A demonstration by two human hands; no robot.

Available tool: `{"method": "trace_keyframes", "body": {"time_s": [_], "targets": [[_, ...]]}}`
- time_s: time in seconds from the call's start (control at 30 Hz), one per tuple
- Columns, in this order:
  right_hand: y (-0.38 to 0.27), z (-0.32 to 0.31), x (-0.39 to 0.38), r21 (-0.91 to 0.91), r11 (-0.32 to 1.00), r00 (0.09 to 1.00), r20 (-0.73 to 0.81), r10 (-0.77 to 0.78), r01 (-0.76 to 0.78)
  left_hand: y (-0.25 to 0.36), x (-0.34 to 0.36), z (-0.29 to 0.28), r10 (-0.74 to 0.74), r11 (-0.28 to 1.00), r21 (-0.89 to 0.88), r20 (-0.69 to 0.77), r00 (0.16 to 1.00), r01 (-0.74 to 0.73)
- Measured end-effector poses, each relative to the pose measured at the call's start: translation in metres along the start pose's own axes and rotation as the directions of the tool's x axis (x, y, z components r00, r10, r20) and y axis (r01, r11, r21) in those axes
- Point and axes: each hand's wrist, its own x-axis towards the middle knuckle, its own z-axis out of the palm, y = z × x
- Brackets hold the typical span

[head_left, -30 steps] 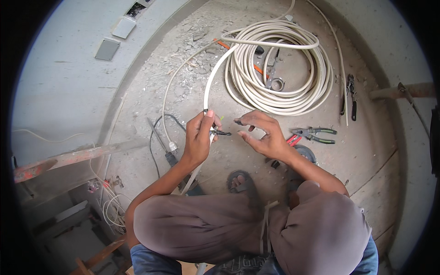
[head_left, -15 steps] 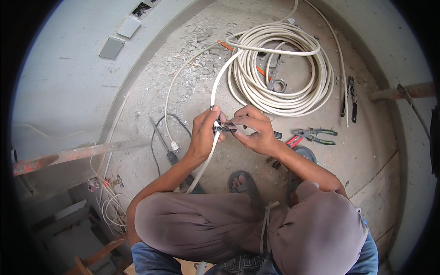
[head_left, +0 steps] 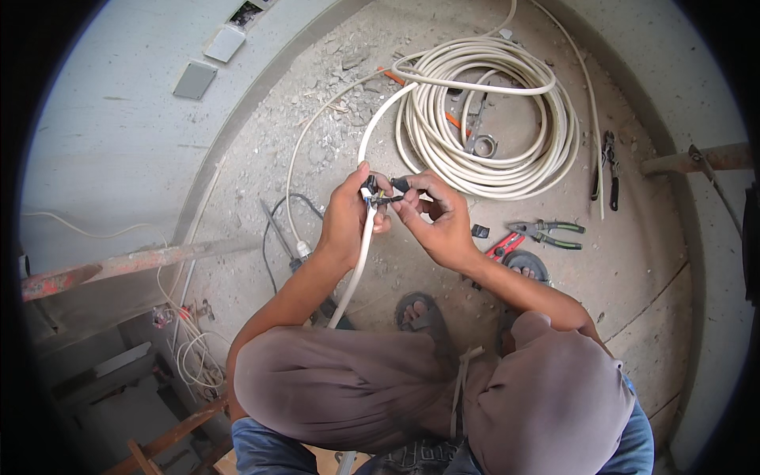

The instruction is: The person strips the ends of a white cable using pliers and connects the wires into an electrical plug using a screwdriver while sitting on the floor in a construction area.

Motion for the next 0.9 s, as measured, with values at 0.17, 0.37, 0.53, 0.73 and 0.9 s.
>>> {"method": "trace_keyframes", "body": {"time_s": [0.17,0.37,0.53,0.73,0.9], "targets": [[-0.003,-0.003,-0.003,0.201,0.967,0.987,0.021,0.157,-0.158,0.010,0.002,0.013,0.012,0.995,-0.100,-0.092,0.996,-0.021],[-0.013,-0.008,-0.005,-0.014,0.970,0.964,0.106,0.243,-0.243,0.013,0.006,0.012,-0.006,0.994,-0.110,-0.133,0.991,-0.009],[-0.016,-0.005,0.002,0.066,0.974,0.971,0.118,0.207,-0.216,0.013,0.005,0.015,0.042,0.998,-0.033,-0.164,0.986,-0.048],[-0.010,-0.007,0.002,0.276,0.893,0.934,0.144,0.327,-0.355,0.008,0.004,0.019,0.127,0.984,0.145,-0.204,0.971,-0.099],[-0.015,-0.007,0.003,0.524,0.626,0.808,0.262,0.527,-0.578,-0.003,0.006,0.018,0.266,0.935,0.288,-0.184,0.946,-0.207]]}}
